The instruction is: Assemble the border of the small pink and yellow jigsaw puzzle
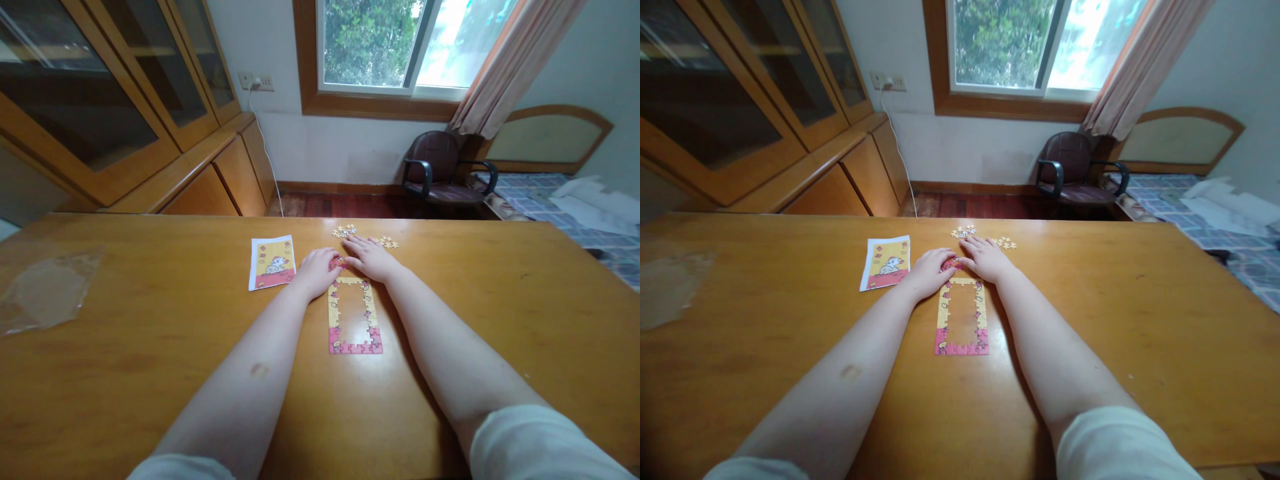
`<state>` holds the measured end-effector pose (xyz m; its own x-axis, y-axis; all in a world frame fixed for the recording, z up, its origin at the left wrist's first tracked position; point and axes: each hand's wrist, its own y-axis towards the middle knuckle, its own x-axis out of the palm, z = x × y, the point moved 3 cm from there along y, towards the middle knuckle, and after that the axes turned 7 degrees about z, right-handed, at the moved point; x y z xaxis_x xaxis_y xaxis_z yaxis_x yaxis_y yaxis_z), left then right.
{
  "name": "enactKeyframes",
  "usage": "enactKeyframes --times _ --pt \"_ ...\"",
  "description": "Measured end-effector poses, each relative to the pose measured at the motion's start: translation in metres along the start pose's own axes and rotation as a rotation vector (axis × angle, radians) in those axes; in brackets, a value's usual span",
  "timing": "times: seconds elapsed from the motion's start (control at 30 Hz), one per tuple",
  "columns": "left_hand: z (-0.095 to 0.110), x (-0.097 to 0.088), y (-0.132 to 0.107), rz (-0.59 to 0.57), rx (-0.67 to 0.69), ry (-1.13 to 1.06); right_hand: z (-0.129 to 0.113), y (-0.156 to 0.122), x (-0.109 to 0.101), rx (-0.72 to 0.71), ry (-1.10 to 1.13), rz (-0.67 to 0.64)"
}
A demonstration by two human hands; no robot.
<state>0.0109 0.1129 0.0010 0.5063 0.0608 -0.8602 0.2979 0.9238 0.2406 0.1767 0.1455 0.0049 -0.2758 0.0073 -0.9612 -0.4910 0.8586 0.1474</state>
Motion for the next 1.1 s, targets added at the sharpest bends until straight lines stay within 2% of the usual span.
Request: enactKeyframes --times 0.23,0.53,0.9,1.1 --pt "-0.001 -0.001 -0.001 0.003 0.010 0.000 0.007 0.001 0.001 0.123 -0.048 0.048" --pt "-0.001 -0.001 0.000 -0.014 -0.015 0.012 0.001 0.005 0.006 0.098 -0.072 0.002" --pt "-0.002 0.000 0.000 -0.009 -0.006 0.025 0.001 0.003 0.000 0.145 -0.089 0.124" --pt "-0.002 -0.002 0.000 -0.018 -0.002 0.016 0.022 0.001 -0.010 0.278 -0.100 0.223"
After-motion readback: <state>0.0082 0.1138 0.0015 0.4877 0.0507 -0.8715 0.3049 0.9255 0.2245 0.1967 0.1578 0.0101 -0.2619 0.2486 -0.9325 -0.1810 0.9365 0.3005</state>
